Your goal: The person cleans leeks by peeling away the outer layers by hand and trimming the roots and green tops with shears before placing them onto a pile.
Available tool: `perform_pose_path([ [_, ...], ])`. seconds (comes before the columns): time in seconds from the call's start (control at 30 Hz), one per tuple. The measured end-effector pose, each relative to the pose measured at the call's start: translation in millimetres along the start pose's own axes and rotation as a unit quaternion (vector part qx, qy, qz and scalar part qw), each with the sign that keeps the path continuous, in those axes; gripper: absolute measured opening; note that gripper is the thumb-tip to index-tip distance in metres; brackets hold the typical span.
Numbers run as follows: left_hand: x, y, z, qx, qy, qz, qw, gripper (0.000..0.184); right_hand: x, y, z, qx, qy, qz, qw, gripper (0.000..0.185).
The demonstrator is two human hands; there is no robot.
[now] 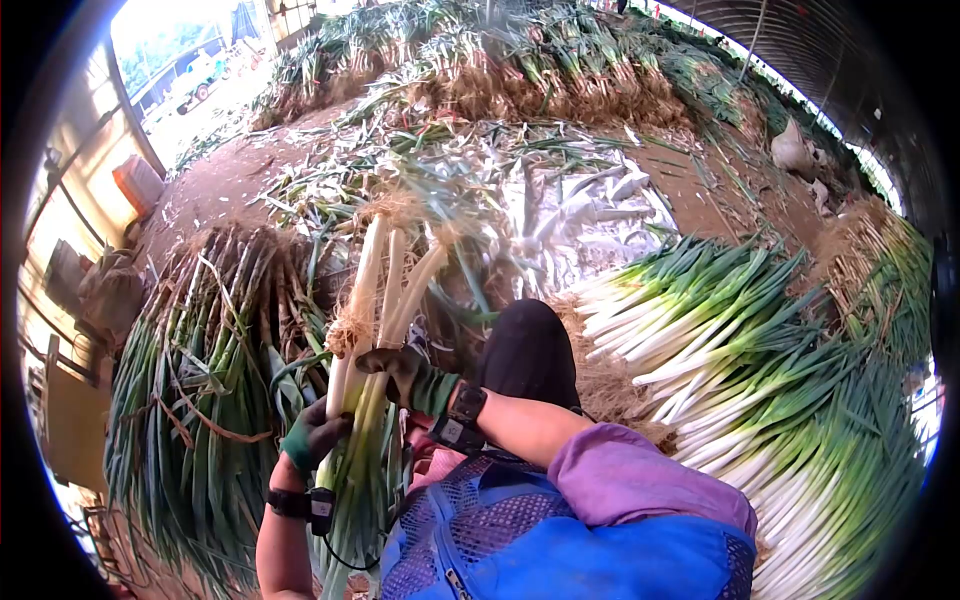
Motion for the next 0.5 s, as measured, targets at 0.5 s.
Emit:
perform_pose_path([
  [0.5,-71.1,-11.4,-0.7,-0.026,-0.100,-0.050,0.993,0.025,61.0,9.6,8.5,-0.027,0.017,0.212,0.977,0.084],
])
Point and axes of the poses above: each hand's wrist, its own z-axis towards the middle knuckle, its own y-axis out of the back of the hand, x = y × z, the point moved 7 cm from there along z, towards the middle knuckle, and after that the axes turned 5 degrees about y, right-handed, at the moved point
